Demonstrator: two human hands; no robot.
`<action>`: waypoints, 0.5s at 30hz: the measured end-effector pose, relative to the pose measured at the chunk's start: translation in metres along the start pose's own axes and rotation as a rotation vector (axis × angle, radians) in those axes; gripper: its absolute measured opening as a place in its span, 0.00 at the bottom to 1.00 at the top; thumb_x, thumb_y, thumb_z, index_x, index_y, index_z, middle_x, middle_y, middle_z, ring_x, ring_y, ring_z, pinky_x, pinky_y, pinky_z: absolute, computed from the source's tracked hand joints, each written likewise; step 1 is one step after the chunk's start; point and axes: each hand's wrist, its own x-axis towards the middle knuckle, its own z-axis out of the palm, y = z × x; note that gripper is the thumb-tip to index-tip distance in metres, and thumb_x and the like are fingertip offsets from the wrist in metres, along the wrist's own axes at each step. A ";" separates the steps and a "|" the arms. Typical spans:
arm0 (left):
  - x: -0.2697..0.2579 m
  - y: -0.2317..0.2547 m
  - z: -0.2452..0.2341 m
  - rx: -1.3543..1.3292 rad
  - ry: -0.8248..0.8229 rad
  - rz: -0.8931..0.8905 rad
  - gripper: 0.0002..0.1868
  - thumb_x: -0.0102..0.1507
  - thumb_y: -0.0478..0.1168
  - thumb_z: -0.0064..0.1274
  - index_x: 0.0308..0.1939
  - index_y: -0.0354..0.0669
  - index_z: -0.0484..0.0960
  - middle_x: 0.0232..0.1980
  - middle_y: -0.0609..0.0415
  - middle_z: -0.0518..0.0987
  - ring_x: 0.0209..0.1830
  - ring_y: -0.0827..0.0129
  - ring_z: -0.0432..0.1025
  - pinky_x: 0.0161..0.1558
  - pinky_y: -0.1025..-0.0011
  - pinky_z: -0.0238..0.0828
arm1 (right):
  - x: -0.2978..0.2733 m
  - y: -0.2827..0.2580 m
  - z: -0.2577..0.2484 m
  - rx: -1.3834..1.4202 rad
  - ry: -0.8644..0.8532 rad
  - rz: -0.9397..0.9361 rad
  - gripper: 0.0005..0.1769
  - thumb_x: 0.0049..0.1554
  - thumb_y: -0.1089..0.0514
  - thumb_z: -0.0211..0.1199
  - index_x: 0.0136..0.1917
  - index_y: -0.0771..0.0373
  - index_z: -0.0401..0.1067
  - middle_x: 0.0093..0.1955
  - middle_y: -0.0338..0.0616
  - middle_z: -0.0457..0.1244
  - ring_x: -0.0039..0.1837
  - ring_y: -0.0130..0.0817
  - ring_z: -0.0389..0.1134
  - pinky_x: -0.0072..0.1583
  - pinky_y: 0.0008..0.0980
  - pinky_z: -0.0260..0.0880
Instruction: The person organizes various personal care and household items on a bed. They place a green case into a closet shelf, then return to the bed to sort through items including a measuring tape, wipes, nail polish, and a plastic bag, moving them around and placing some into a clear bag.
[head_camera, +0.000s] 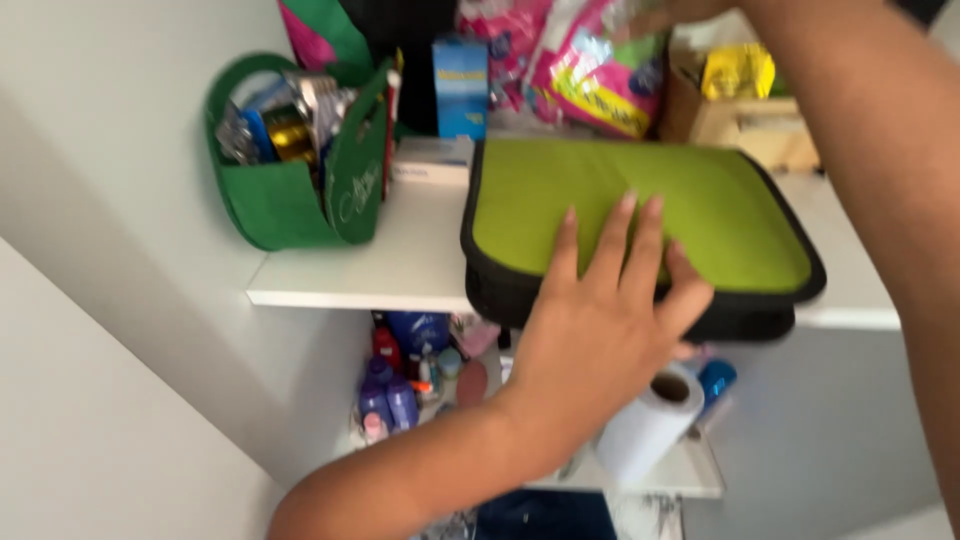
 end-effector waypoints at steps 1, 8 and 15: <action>0.000 0.000 0.001 -0.008 0.020 0.001 0.46 0.52 0.80 0.59 0.56 0.49 0.70 0.71 0.41 0.73 0.73 0.53 0.70 0.69 0.47 0.69 | -0.004 -0.014 -0.009 0.014 -0.028 -0.001 0.45 0.50 0.39 0.68 0.76 0.53 0.59 0.74 0.49 0.60 0.75 0.55 0.58 0.72 0.59 0.57; 0.003 -0.017 0.004 -0.211 -0.100 0.090 0.39 0.58 0.70 0.54 0.58 0.45 0.71 0.71 0.40 0.75 0.73 0.48 0.69 0.73 0.47 0.63 | -0.003 -0.037 -0.007 -0.275 0.085 -0.183 0.64 0.43 0.46 0.81 0.83 0.52 0.45 0.77 0.57 0.56 0.74 0.61 0.58 0.66 0.61 0.64; 0.034 -0.054 0.003 -0.584 -0.284 0.073 0.42 0.60 0.70 0.42 0.67 0.45 0.70 0.74 0.41 0.67 0.75 0.46 0.60 0.76 0.46 0.53 | 0.017 -0.013 0.017 -0.017 0.107 -0.098 0.33 0.59 0.49 0.72 0.71 0.62 0.63 0.68 0.61 0.64 0.66 0.61 0.65 0.59 0.59 0.69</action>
